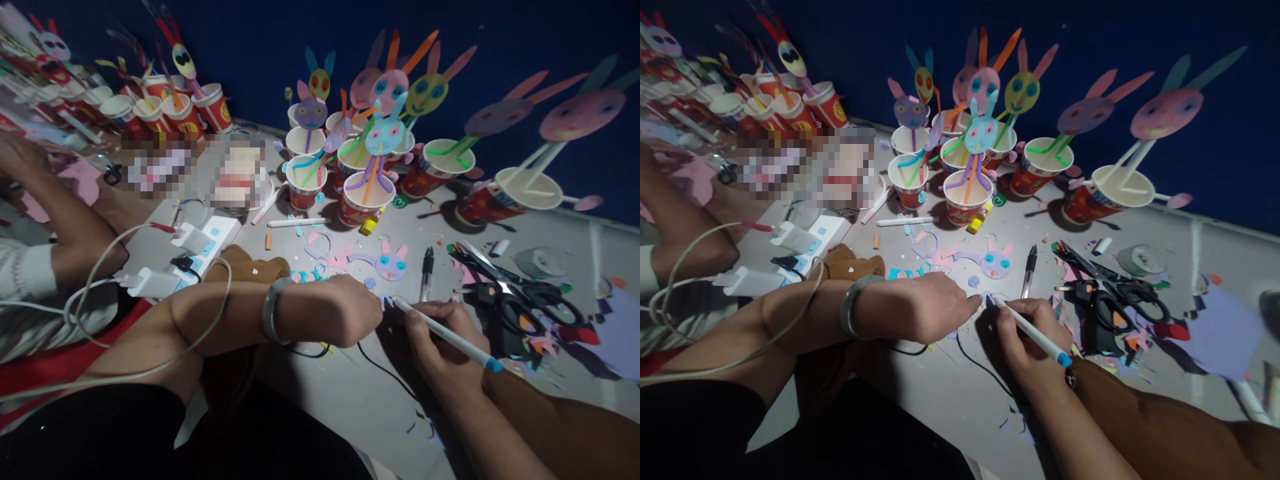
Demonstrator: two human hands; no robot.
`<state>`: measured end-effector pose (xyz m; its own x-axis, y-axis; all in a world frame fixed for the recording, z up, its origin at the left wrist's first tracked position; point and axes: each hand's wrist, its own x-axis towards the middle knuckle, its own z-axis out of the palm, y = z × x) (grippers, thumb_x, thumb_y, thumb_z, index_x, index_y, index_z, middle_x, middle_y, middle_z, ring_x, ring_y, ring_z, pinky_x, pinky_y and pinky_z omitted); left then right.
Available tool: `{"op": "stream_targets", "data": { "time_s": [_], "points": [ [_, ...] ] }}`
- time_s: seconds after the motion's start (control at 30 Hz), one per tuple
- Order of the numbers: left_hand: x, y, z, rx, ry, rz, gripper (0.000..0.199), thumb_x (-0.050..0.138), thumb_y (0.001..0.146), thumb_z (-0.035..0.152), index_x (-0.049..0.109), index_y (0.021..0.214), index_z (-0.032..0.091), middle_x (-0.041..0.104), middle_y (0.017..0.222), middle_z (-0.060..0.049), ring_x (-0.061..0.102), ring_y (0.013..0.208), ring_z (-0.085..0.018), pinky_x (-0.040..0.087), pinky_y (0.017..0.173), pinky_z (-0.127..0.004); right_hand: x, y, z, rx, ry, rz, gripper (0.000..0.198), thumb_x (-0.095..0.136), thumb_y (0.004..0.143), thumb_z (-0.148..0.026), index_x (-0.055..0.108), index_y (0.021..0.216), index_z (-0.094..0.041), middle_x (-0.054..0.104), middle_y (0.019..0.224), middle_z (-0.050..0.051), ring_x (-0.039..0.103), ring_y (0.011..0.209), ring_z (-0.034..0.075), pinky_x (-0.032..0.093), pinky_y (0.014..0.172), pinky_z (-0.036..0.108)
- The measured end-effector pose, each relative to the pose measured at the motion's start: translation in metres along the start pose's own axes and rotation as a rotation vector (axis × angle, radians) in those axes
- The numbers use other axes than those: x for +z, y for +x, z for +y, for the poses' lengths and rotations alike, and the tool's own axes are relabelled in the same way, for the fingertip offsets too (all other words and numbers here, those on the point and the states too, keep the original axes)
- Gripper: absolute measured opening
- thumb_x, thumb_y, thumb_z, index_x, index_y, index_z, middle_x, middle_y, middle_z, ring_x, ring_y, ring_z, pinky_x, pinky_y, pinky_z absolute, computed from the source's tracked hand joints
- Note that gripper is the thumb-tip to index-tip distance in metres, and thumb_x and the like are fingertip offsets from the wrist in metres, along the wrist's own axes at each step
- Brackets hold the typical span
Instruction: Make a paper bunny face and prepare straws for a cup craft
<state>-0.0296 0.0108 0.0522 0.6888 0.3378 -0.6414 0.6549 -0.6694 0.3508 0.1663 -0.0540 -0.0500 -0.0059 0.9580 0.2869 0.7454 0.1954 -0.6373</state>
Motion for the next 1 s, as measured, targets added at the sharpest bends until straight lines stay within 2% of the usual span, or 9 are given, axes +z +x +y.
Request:
{"op": "stream_targets", "data": {
  "time_s": [0.2,0.33,0.4,0.57,0.8,1.0],
  "points": [
    [-0.004,0.001,0.002,-0.012,-0.007,-0.040,0.043,0.059,0.084,0.013,0.069,0.125,0.016,0.071,0.119,-0.018,0.068,0.097,-0.027,0.049,0.073,-0.033,0.000,-0.002,-0.007,0.072,0.027,0.104,0.021,0.061,0.091,-0.045,0.058,0.090,-0.024,0.074,0.081,0.006,0.070,0.071,0.023,0.052,0.064,0.035],
    [0.006,0.005,-0.001,0.021,-0.004,-0.027,0.042,0.058,0.082,0.013,0.071,0.122,0.016,0.073,0.109,-0.017,0.068,0.093,-0.028,0.048,0.073,-0.034,0.001,-0.002,-0.009,0.064,0.047,0.066,0.019,0.059,0.092,-0.044,0.057,0.091,-0.025,0.074,0.082,0.006,0.071,0.076,0.024,0.053,0.065,0.036],
    [0.011,0.007,-0.003,0.056,-0.015,0.058,0.041,0.055,0.084,0.015,0.070,0.122,0.015,0.073,0.102,-0.017,0.067,0.088,-0.026,0.047,0.070,-0.033,0.001,-0.002,-0.007,0.066,0.046,0.056,0.020,0.059,0.092,-0.044,0.058,0.093,-0.024,0.075,0.086,0.007,0.072,0.078,0.024,0.054,0.066,0.036],
    [0.016,0.008,-0.006,0.030,0.014,0.057,0.052,0.053,0.086,0.015,0.057,0.138,0.012,0.074,0.103,-0.016,0.068,0.088,-0.024,0.048,0.071,-0.032,0.002,-0.001,-0.002,0.054,0.009,0.041,0.021,0.060,0.091,-0.045,0.058,0.094,-0.025,0.075,0.085,0.006,0.073,0.078,0.024,0.055,0.067,0.036],
    [0.018,0.011,-0.009,0.063,0.025,0.057,0.047,0.056,0.086,0.017,0.061,0.132,0.012,0.073,0.111,-0.017,0.068,0.095,-0.025,0.050,0.074,-0.033,0.004,0.001,0.000,0.021,0.003,0.024,0.019,0.060,0.092,-0.044,0.059,0.093,-0.025,0.076,0.085,0.006,0.072,0.078,0.024,0.055,0.067,0.036],
    [0.018,0.011,-0.011,0.088,0.027,0.065,0.043,0.057,0.088,0.021,0.061,0.130,0.013,0.073,0.106,-0.017,0.068,0.095,-0.026,0.051,0.073,-0.034,0.004,0.001,0.000,0.046,0.012,0.013,0.020,0.059,0.092,-0.044,0.059,0.093,-0.025,0.075,0.086,0.006,0.072,0.080,0.025,0.055,0.069,0.037]
  ]
}}
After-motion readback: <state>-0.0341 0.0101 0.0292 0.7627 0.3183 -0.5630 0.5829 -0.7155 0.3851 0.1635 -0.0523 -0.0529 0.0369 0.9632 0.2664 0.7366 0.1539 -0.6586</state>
